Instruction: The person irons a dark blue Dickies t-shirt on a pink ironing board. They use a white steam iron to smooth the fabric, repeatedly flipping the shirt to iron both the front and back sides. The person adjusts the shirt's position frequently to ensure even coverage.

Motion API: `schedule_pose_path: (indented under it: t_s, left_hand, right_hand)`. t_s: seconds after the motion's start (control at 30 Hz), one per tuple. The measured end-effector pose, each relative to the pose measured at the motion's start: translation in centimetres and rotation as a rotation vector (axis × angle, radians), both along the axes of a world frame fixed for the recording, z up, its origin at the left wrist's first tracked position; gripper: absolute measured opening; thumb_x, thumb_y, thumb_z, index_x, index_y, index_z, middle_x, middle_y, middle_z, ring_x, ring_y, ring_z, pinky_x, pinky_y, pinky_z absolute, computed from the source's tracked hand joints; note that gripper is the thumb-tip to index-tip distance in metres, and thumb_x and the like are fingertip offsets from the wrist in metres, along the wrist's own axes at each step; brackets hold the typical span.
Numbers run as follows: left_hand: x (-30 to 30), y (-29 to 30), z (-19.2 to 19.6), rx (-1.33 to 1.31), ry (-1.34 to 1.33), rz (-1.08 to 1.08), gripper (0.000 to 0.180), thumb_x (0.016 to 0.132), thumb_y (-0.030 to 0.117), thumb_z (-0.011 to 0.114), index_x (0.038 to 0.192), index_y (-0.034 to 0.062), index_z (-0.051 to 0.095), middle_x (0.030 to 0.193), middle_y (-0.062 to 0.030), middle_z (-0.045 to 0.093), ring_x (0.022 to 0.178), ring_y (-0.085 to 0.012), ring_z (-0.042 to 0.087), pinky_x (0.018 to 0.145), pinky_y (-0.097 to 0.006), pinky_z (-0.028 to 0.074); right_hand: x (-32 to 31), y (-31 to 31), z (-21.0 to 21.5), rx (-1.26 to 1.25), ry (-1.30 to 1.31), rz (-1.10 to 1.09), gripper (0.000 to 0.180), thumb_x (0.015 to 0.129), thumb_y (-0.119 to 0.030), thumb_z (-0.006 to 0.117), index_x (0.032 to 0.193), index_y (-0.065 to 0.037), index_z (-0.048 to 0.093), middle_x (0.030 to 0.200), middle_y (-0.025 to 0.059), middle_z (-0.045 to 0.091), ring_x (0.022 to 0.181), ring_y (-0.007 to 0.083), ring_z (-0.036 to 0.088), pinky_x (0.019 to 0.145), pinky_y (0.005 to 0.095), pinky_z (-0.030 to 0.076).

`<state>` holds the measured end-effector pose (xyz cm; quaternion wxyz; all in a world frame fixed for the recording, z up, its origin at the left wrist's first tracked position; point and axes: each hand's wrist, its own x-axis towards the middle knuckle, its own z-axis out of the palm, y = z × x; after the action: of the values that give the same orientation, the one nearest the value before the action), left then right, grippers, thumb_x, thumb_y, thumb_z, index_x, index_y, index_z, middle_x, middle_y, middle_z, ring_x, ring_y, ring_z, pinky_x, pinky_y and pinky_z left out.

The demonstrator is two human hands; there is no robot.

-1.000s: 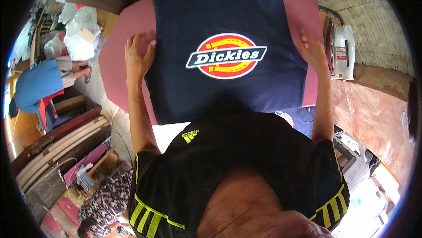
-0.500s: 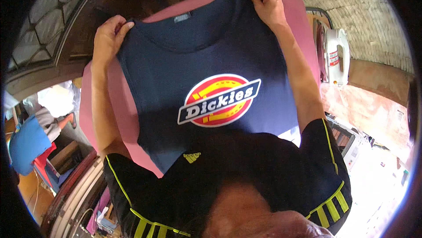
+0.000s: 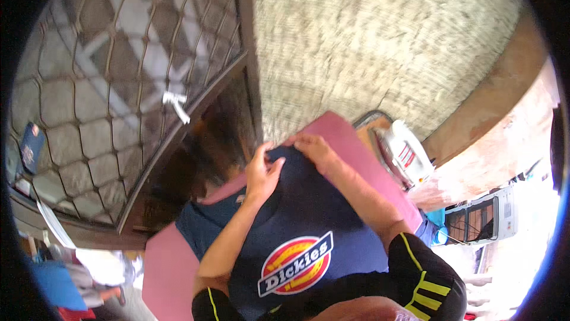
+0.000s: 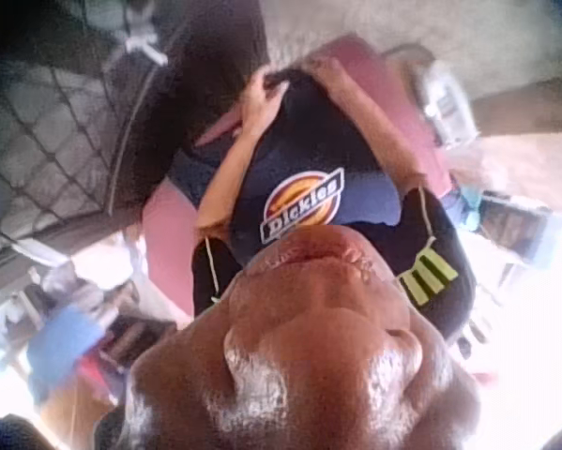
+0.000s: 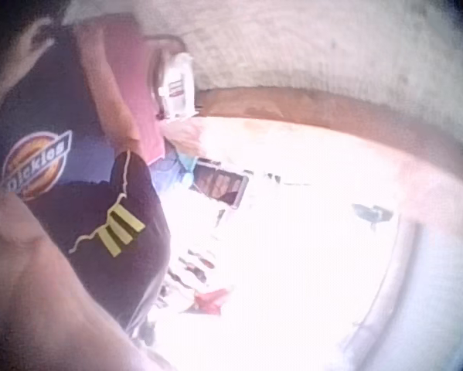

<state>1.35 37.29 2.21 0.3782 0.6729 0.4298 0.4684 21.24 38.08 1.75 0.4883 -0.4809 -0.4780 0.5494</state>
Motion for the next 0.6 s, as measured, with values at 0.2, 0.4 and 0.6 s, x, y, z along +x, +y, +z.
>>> schedule_pose_path:
  t_s: [0.2, 0.4, 0.6]
  left_hand:
    - [0.1, 0.4, 0.3, 0.173, 0.139, 0.082, 0.032, 0.082, -0.001, 0.071, 0.113, 0.0015, 0.066, 0.083, -0.0099, 0.063, 0.066, -0.0165, 0.062, 0.062, -0.031, 0.051]
    - [1.1, 0.7, 1.1, 0.412, 0.443, 0.151, 0.026, 0.080, 0.006, 0.073, 0.103, 0.0003, 0.064, 0.084, -0.0137, 0.060, 0.070, -0.0323, 0.062, 0.070, -0.041, 0.053]
    - [1.6, -5.9, 11.7, 0.302, 0.254, -0.177, 0.041, 0.087, 0.011, 0.073, 0.125, 0.0011, 0.059, 0.114, -0.0159, 0.060, 0.086, -0.0213, 0.063, 0.077, -0.035, 0.054]
  right_hand:
    - [0.4, 0.7, 2.0, 0.190, -0.547, -0.113, 0.018, 0.091, -0.010, 0.066, 0.105, -0.002, 0.071, 0.095, 0.0144, 0.073, 0.086, 0.0260, 0.072, 0.079, 0.0379, 0.057]
    - [-0.4, 1.1, 2.9, 0.434, -1.179, -0.172, 0.018, 0.086, -0.022, 0.066, 0.097, -0.008, 0.066, 0.076, 0.0208, 0.069, 0.077, 0.0403, 0.069, 0.071, 0.0495, 0.055]
    - [0.9, -3.5, 6.0, 0.518, -1.008, -0.321, 0.034, 0.092, -0.029, 0.063, 0.116, -0.004, 0.059, 0.098, 0.0225, 0.069, 0.089, 0.0421, 0.069, 0.082, 0.0502, 0.054]
